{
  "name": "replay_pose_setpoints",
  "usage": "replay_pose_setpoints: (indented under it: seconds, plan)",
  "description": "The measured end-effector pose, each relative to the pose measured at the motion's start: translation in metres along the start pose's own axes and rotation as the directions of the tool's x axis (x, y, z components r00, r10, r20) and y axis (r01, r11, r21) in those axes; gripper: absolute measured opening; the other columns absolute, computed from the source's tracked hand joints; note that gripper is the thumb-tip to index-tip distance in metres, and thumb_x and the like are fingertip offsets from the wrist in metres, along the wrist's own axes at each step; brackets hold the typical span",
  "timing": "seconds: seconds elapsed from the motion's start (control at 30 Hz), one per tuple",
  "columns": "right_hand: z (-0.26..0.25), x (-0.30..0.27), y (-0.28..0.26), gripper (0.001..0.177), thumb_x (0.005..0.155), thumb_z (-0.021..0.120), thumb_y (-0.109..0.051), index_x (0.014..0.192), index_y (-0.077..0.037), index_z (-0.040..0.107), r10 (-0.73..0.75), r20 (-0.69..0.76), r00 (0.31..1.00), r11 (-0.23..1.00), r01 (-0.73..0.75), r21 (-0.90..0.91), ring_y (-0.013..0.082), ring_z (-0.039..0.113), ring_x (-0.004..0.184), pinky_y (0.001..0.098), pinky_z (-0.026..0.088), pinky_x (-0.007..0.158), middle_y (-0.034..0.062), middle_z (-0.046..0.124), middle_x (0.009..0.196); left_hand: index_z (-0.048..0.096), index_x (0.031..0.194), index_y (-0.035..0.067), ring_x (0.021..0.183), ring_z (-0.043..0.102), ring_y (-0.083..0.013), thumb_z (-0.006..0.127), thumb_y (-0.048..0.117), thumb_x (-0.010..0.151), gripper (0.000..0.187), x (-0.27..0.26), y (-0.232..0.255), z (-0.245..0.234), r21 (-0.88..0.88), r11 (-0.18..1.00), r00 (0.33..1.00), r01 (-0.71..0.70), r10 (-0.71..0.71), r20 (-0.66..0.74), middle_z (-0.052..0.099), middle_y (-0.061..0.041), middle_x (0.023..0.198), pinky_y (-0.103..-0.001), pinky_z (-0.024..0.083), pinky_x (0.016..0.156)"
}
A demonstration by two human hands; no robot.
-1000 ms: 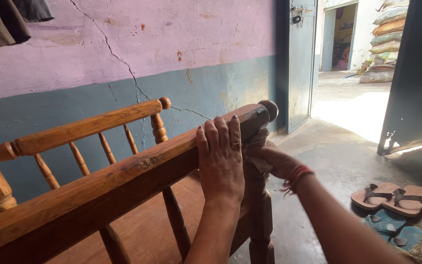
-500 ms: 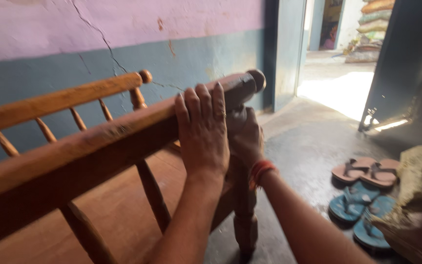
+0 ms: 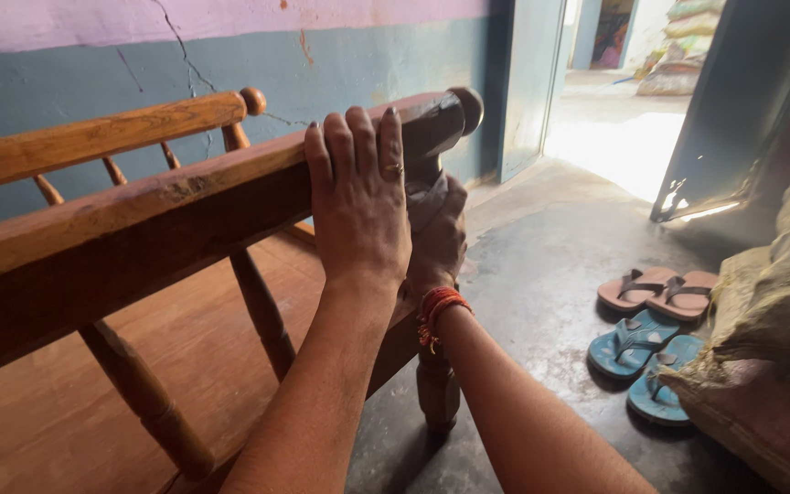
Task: The person wipes a wooden chair with a white cloth, cleaning the backrest, armrests, and legs. The person uses both hands to hold the cloth and wipe different parts of the chair in a systematic manner.
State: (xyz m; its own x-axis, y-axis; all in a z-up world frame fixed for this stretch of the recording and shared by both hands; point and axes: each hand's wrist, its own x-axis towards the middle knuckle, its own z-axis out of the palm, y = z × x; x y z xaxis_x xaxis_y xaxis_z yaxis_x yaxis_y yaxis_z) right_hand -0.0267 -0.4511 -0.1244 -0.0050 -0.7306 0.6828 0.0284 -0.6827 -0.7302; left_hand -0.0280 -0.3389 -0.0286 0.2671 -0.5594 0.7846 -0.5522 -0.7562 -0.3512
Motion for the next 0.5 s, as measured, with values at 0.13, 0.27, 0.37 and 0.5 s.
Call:
replay_pose_setpoints:
  seconds: [0.13, 0.27, 0.37, 0.5]
  plan:
    - [0.000, 0.009, 0.011, 0.079, 0.075, 0.085, -0.040, 0.140, -0.016, 0.046, 0.212, 0.108, 0.971, 0.977, -0.210, -0.027, 0.0354, 0.073, 0.104, 0.0439, 0.057, 0.087, 0.0209, 0.075, 0.110, 0.021, 0.162, 0.013, 0.142, 0.029, -0.0353, 0.066, 0.038, 0.087, 0.091, 0.001, 0.001, 0.003, 0.002, 1.000, 1.000, -0.008, 0.008, -0.003, 0.034, -0.016, 0.151, -0.050, 0.010, 0.123]
    - [-0.005, 0.028, 0.037, 0.055, 0.080, 0.081, -0.023, 0.126, -0.007, 0.055, -0.096, 0.253, 0.963, 0.944, 0.007, 0.331, 0.0240, 0.070, 0.093, 0.0376, 0.059, 0.080, 0.0125, 0.071, 0.104, 0.022, 0.163, 0.012, 0.144, 0.030, -0.0364, 0.067, 0.037, 0.087, 0.092, -0.002, 0.000, 0.007, -0.023, 1.000, 0.999, -0.008, 0.008, -0.036, 0.035, -0.017, 0.152, -0.051, 0.009, 0.123]
    - [-0.015, 0.048, 0.058, 0.041, 0.083, 0.077, -0.018, 0.117, -0.004, 0.058, -0.052, 0.542, 0.838, 0.867, -0.232, 0.442, 0.0146, 0.064, 0.083, 0.0311, 0.056, 0.073, 0.0047, 0.066, 0.096, 0.021, 0.165, 0.012, 0.147, 0.027, -0.0376, 0.067, 0.038, 0.091, 0.091, -0.001, 0.003, 0.009, -0.024, 1.000, 0.999, -0.001, 0.000, -0.052, 0.033, -0.018, 0.156, -0.052, 0.007, 0.125]
    - [-0.010, 0.031, 0.066, 0.049, 0.088, 0.082, -0.019, 0.124, 0.002, 0.057, 0.142, 0.603, 0.785, 0.707, -0.506, 0.493, 0.0196, 0.060, 0.085, 0.0340, 0.051, 0.070, 0.0087, 0.064, 0.101, 0.014, 0.165, 0.015, 0.150, 0.018, -0.0385, 0.063, 0.042, 0.088, 0.096, -0.006, 0.011, 0.010, 0.088, 0.996, 1.000, 0.000, -0.001, 0.009, 0.020, -0.020, 0.164, -0.052, 0.004, 0.124]
